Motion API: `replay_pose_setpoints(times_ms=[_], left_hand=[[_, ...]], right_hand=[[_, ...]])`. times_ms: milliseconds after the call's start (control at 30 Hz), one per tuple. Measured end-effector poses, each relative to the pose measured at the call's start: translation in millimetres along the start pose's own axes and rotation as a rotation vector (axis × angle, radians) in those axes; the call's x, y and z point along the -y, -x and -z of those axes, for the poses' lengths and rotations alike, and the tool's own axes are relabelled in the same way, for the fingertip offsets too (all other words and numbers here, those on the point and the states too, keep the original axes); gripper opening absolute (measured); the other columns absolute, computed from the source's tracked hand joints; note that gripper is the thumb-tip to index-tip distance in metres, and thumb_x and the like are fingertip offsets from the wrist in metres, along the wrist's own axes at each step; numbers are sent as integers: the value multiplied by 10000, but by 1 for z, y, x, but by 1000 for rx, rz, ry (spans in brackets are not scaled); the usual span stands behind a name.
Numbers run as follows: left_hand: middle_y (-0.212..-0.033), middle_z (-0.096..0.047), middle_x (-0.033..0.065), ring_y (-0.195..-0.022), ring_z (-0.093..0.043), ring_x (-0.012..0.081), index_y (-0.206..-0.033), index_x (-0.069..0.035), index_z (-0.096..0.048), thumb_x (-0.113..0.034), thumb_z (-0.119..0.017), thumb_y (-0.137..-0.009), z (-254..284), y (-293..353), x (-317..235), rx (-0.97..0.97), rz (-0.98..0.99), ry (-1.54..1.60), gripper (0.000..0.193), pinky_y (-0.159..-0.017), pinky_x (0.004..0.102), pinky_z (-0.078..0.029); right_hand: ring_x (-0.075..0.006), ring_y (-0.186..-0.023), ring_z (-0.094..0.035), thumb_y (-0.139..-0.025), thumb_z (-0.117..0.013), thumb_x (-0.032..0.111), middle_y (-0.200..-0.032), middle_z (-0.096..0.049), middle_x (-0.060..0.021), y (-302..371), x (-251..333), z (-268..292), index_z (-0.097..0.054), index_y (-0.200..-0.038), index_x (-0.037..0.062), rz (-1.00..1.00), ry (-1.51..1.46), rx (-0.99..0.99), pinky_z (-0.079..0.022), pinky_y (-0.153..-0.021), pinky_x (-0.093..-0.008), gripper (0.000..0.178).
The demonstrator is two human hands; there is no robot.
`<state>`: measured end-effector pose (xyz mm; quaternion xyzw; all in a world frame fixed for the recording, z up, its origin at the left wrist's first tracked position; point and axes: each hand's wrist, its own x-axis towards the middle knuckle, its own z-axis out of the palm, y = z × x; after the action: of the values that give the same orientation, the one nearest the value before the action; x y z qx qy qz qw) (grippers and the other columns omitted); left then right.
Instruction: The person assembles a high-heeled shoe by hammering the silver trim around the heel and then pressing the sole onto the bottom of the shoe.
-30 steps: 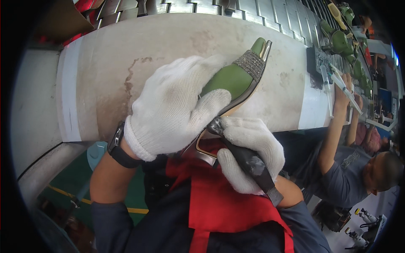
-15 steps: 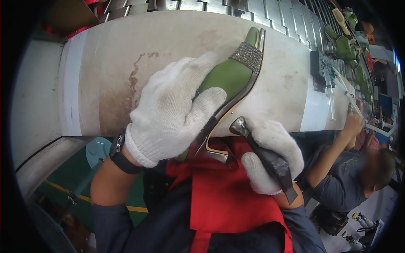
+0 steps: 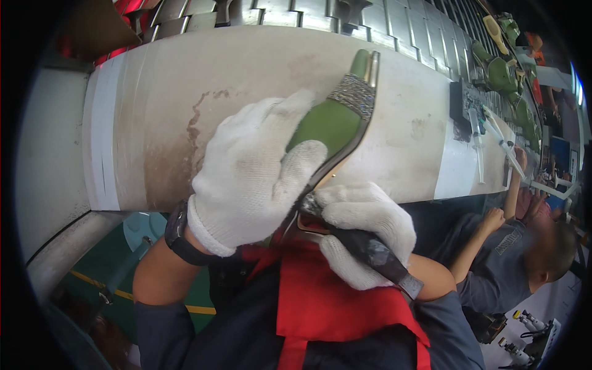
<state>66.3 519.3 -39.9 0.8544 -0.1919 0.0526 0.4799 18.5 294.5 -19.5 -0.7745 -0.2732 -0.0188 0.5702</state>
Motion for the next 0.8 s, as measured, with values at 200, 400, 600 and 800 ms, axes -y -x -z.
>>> replay_pose_setpoints(times_ms=[200, 400, 600, 800], left_hand=[[-1385, -690, 294, -1263, -710, 410, -1556, 99, -538, -241, -733, -1007, 10, -6, -10, 125, 91, -38, 675, -1123, 448, -521], [-1287, -739, 280, -1201, -751, 404, -1520, 73, -548, -397, -889, -833, -18, -47, -33, 109, 169, -201, 900, -1048, 467, -582], [-1093, -798, 240, -1042, -794, 434, -1445, 7, -583, -310, -897, -828, -19, -62, -48, 149, 302, -172, 761, -920, 482, -630], [-1155, -783, 271, -1077, -789, 441, -1485, 30, -573, -340, -903, -826, -20, -58, -38, 96, 221, -188, 825, -953, 479, -626]], right_hand=[[-279, -1101, -779, -903, -779, -93, -1227, -773, -183, 4, 3, 12, -698, -1263, -19, -177, -318, -20, -620, -970, -398, 377], [-339, -1233, -751, -1080, -599, 16, -1338, -731, -269, -20, -6, 67, -579, -1355, -62, -100, -313, -289, -591, -1107, -486, 287], [-235, -1057, -793, -1068, -691, 59, -1159, -796, -167, -64, -3, 64, -724, -1207, -43, -167, -134, -152, -649, -935, -390, 176], [-250, -1054, -808, -1094, -652, 163, -1143, -804, -142, -123, -23, 77, -720, -1204, -9, -361, -274, -202, -646, -970, -400, 215]])
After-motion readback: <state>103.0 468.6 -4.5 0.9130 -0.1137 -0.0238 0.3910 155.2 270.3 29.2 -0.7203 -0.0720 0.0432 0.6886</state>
